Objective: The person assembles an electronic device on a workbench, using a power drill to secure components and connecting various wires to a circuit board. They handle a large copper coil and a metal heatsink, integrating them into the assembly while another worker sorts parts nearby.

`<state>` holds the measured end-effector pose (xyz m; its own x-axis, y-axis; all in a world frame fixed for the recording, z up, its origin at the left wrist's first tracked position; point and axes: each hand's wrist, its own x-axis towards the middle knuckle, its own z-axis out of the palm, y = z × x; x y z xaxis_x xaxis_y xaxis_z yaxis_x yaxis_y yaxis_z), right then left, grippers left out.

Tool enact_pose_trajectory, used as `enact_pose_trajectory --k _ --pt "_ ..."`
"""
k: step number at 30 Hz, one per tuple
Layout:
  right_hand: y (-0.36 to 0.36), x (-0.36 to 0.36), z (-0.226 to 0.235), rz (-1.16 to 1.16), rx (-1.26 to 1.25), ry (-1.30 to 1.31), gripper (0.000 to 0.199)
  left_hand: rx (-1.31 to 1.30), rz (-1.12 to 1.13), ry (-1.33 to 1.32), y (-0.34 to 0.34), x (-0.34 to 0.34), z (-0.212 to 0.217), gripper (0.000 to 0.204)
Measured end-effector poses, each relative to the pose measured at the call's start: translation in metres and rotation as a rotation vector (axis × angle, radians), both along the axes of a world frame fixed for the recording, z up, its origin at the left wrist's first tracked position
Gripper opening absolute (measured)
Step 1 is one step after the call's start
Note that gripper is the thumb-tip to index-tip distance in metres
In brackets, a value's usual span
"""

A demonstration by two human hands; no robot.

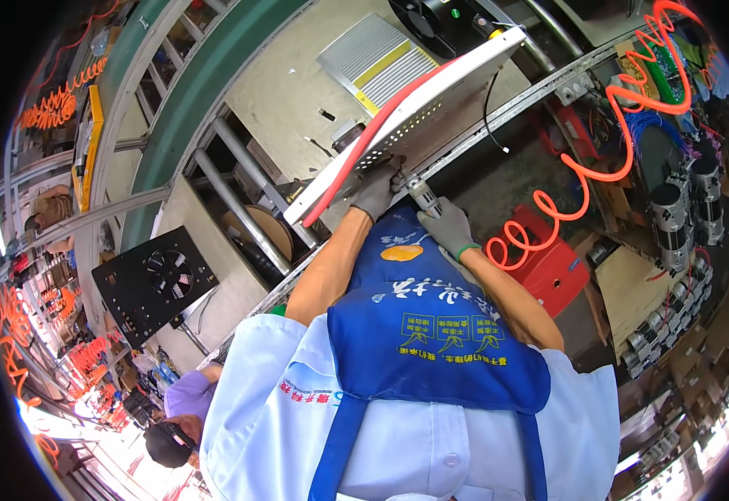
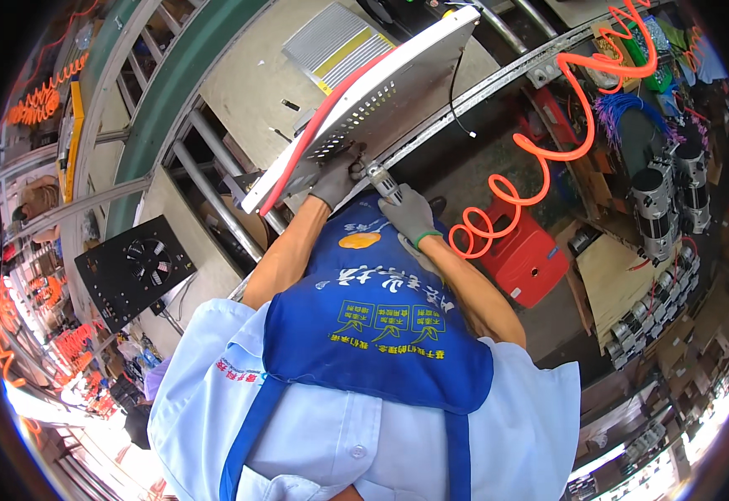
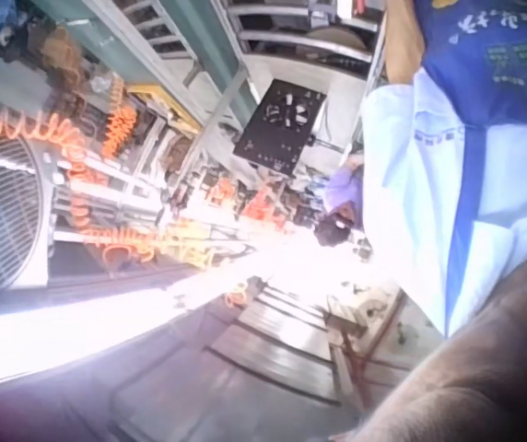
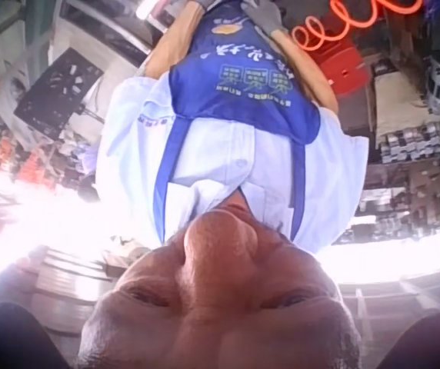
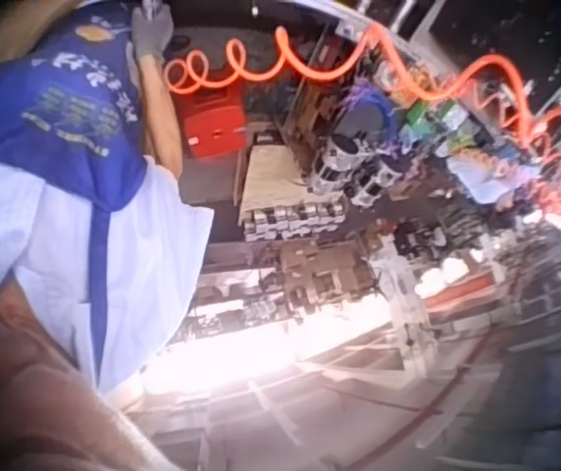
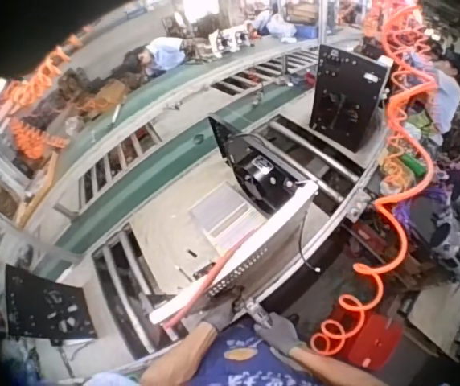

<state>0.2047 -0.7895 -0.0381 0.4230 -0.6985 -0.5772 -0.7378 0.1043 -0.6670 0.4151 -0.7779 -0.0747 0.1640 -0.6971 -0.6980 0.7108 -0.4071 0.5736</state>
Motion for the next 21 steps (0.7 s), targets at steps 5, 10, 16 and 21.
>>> enact_pose_trajectory --k 5,10,16,21 --pt "0.002 0.000 -0.003 0.035 -0.042 0.035 0.052 0.001 -0.039 -0.009 -0.003 0.000 0.008 0.021" --pt "0.000 -0.002 0.016 0.061 -0.020 0.027 0.056 0.024 -0.026 -0.099 0.005 0.000 -0.002 0.018" --pt "0.026 -0.019 0.018 0.118 -0.042 0.018 0.057 0.019 0.082 -0.063 0.045 -0.025 0.019 0.023" --pt "0.045 -0.010 0.019 0.196 0.012 -0.008 0.058 0.072 0.185 -0.049 0.081 -0.019 0.027 0.025"
